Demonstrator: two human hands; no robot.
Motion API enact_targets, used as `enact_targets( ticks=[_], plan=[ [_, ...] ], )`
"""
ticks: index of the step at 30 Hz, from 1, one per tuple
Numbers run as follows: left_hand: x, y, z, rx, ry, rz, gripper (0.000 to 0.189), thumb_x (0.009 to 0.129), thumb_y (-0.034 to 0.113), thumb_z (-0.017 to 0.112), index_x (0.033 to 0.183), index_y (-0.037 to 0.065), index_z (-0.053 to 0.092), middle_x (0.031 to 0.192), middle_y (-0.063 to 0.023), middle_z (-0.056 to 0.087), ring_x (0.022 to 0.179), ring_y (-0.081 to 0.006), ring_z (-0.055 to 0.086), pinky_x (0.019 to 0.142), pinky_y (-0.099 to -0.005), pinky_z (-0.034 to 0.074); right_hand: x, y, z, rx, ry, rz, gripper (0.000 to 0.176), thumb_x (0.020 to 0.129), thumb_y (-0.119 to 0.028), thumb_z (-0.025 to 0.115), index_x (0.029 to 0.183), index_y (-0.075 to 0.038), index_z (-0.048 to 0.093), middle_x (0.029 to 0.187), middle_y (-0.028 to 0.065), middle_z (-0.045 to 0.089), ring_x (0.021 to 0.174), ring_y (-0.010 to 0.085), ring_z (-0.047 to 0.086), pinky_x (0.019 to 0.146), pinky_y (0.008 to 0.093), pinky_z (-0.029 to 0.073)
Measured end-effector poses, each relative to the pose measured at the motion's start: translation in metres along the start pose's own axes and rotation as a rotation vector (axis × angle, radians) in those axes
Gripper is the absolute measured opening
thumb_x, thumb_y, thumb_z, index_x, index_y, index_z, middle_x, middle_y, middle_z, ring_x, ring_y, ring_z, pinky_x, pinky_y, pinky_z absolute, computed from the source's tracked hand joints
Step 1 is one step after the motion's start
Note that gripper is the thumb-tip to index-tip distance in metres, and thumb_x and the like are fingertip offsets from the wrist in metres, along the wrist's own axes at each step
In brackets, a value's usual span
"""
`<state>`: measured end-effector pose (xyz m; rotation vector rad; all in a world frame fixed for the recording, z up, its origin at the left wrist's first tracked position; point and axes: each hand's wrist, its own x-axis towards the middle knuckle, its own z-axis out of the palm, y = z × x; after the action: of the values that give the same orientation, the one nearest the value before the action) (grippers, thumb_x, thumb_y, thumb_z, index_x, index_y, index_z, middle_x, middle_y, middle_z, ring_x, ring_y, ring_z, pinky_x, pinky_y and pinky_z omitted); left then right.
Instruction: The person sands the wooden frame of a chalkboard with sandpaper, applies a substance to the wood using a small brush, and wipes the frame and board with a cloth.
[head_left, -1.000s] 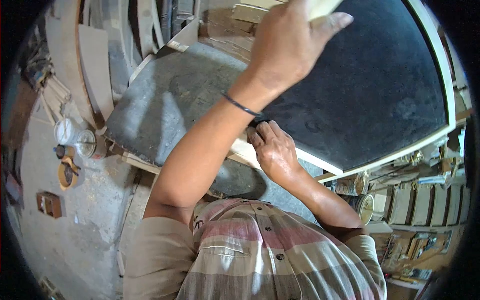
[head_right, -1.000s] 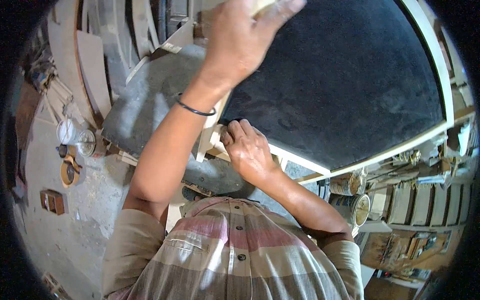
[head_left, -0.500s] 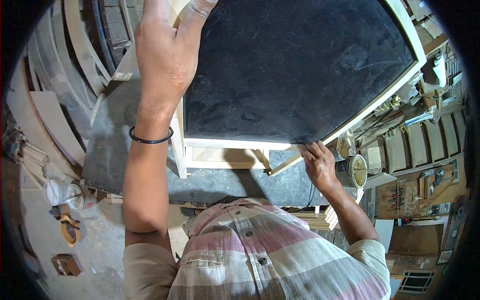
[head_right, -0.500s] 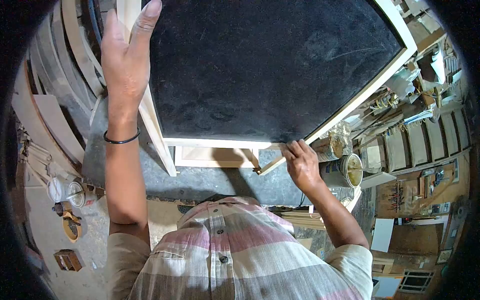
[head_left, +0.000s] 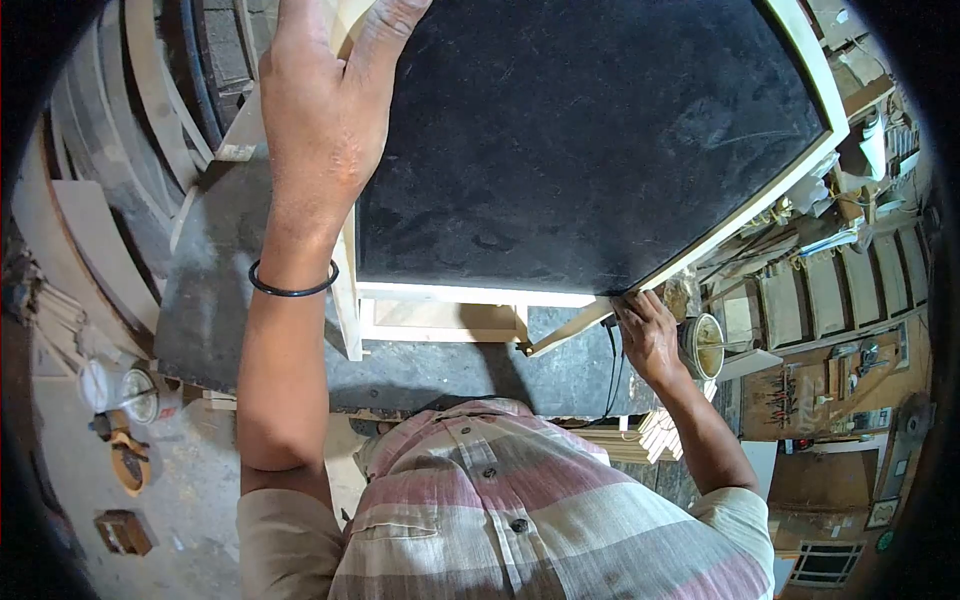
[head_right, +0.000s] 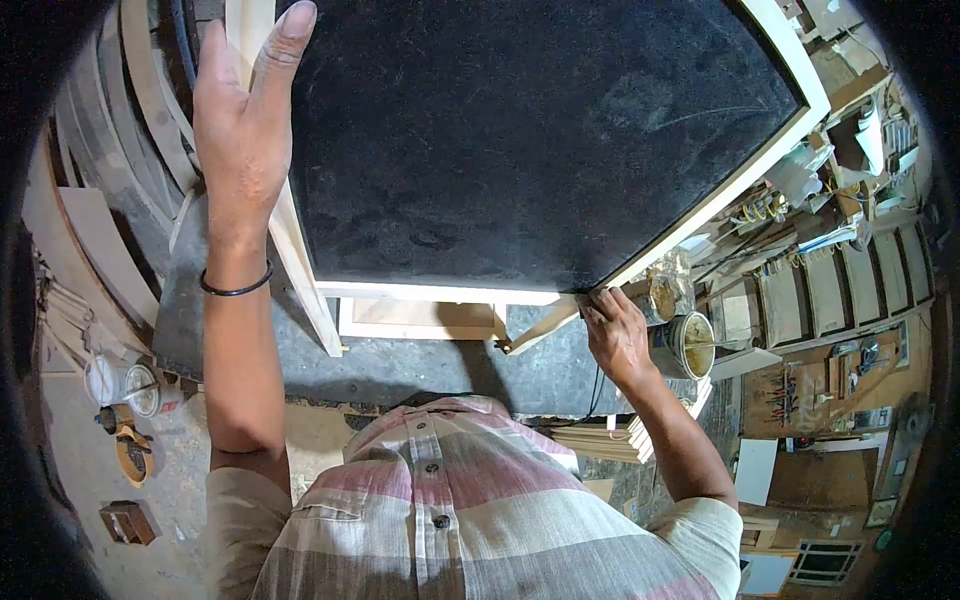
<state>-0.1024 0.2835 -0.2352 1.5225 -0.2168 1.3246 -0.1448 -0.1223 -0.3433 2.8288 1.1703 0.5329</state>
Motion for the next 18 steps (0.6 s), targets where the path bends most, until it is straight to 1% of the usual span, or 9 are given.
enact_targets(
  ticks=[2,6,8,9,13,14,16,17,18],
  plan=[
    [-0.002,0.001,0.002,0.028,0.053,-0.048,0.065,0.099,0.042,0.064,0.129,-0.013,0.051,0.113,-0.0234,0.066,0.107,-0.0269,0.063,0.096,-0.0354,0.047,0.007,-0.003,0.001,0.011,-0.001,-0.031,0.019,0.078,0.001,0.066,0.097,0.002,0.07,0.101,0.0122,0.065,0.087,0.0299,0.061,0.069,0.0405,0.053],
    [0.0,0.0,-0.005,0.151,0.017,-0.09,0.062,0.099,0.043,0.065,0.127,-0.011,0.053,0.111,-0.0221,0.067,0.104,-0.0251,0.063,0.094,-0.0341,0.048,0.024,-0.021,0.007,0.044,-0.04,-0.108,0.022,0.076,0.0,0.066,0.097,0.003,0.071,0.103,0.0116,0.066,0.084,0.0278,0.06,0.068,0.039,0.053],
    [0.0,0.015,-0.011,-0.029,-0.105,-0.009,0.059,0.098,0.042,0.066,0.125,-0.009,0.055,0.106,-0.0202,0.069,0.099,-0.0235,0.064,0.089,-0.0325,0.05,0.039,-0.039,0.011,0.058,-0.014,-0.154,0.024,0.075,-0.004,0.067,0.099,0.0,0.071,0.1,0.0085,0.063,0.084,0.0257,0.058,0.068,0.0379,0.053],
    [0.003,-0.011,-0.004,-0.016,-0.028,-0.074,0.054,0.097,0.041,0.068,0.118,-0.008,0.056,0.097,-0.0192,0.068,0.089,-0.0223,0.064,0.081,-0.0329,0.051,0.047,-0.048,0.014,0.063,-0.022,-0.169,0.024,0.075,-0.005,0.067,0.099,-0.001,0.071,0.098,0.0081,0.062,0.085,0.0252,0.058,0.07,0.0375,0.053],
    [0.004,-0.01,-0.005,-0.007,-0.022,-0.095,0.049,0.097,0.041,0.068,0.104,-0.005,0.055,0.084,-0.0186,0.062,0.077,-0.0221,0.06,0.071,-0.0369,0.05,0.086,-0.089,0.018,0.12,-0.035,-0.291,0.022,0.074,-0.009,0.065,0.094,-0.002,0.069,0.097,0.0069,0.059,0.089,0.0234,0.057,0.077,0.0347,0.053],
    [0.004,-0.007,-0.007,0.003,-0.016,-0.092,0.049,0.097,0.041,0.068,0.104,-0.005,0.055,0.084,-0.0186,0.062,0.077,-0.0221,0.06,0.071,-0.0369,0.05,0.096,-0.1,0.02,0.124,-0.031,-0.302,0.022,0.074,-0.009,0.065,0.094,-0.002,0.069,0.097,0.0069,0.059,0.089,0.0234,0.057,0.077,0.0347,0.053],
    [0.005,0.0,-0.012,0.113,-0.086,-0.167,0.05,0.097,0.042,0.067,0.104,-0.005,0.053,0.083,-0.0199,0.061,0.075,-0.0247,0.059,0.07,-0.0377,0.049,0.117,-0.122,0.027,0.131,-0.028,-0.389,0.022,0.074,-0.01,0.063,0.094,-0.002,0.068,0.097,0.0067,0.057,0.09,0.0227,0.056,0.079,0.0332,0.052],
    [0.004,-0.006,-0.006,-0.038,-0.029,-0.117,0.051,0.097,0.042,0.067,0.104,-0.006,0.052,0.082,-0.0228,0.06,0.074,-0.0305,0.06,0.07,-0.04,0.049,0.128,-0.134,0.03,0.174,-0.006,-0.412,0.02,0.074,-0.009,0.063,0.092,-0.001,0.068,0.095,0.0074,0.057,0.088,0.023,0.056,0.076,0.0342,0.052],
    [0.003,-0.011,-0.005,-0.032,-0.022,-0.112,0.051,0.097,0.042,0.067,0.104,-0.006,0.052,0.082,-0.0228,0.06,0.074,-0.0305,0.06,0.07,-0.04,0.049,0.139,-0.147,0.033,0.217,0.017,-0.435,0.018,0.075,-0.007,0.064,0.091,-0.001,0.068,0.093,0.0081,0.057,0.086,0.0232,0.056,0.073,0.0352,0.052]
  ],
)
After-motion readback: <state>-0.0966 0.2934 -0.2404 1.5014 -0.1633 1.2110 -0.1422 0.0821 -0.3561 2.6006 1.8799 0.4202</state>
